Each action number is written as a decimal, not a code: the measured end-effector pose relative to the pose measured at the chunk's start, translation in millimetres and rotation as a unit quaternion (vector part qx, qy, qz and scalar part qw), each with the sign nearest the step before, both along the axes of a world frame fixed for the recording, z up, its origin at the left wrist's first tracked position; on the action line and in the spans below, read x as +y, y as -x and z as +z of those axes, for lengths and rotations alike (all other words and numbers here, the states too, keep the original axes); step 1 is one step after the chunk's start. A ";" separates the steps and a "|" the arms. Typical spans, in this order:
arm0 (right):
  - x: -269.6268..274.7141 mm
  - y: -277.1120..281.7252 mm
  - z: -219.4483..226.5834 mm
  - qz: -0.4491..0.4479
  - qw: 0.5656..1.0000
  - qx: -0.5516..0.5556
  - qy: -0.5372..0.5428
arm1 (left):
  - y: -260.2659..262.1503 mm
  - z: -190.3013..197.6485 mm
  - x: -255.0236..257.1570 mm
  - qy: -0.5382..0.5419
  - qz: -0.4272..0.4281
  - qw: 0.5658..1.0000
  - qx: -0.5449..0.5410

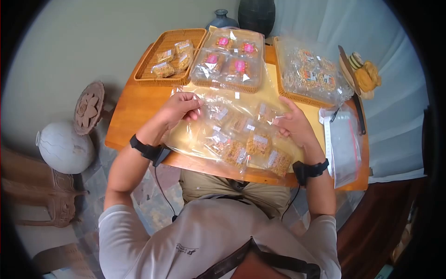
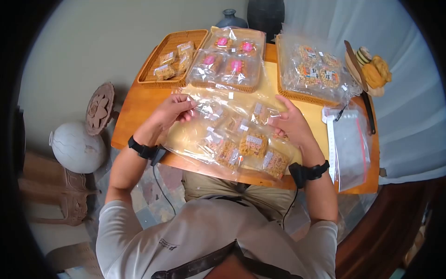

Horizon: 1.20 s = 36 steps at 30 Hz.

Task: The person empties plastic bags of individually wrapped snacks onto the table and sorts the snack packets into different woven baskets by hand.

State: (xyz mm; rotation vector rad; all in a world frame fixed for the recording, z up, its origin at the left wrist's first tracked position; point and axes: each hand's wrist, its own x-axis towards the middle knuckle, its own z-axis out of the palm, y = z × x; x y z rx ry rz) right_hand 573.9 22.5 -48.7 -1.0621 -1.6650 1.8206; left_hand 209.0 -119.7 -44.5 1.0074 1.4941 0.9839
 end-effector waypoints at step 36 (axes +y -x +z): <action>-39.7 22.2 -6.8 0.104 0.954 0.170 0.223 | -79.1 9.4 -21.9 -0.064 0.194 0.929 -0.307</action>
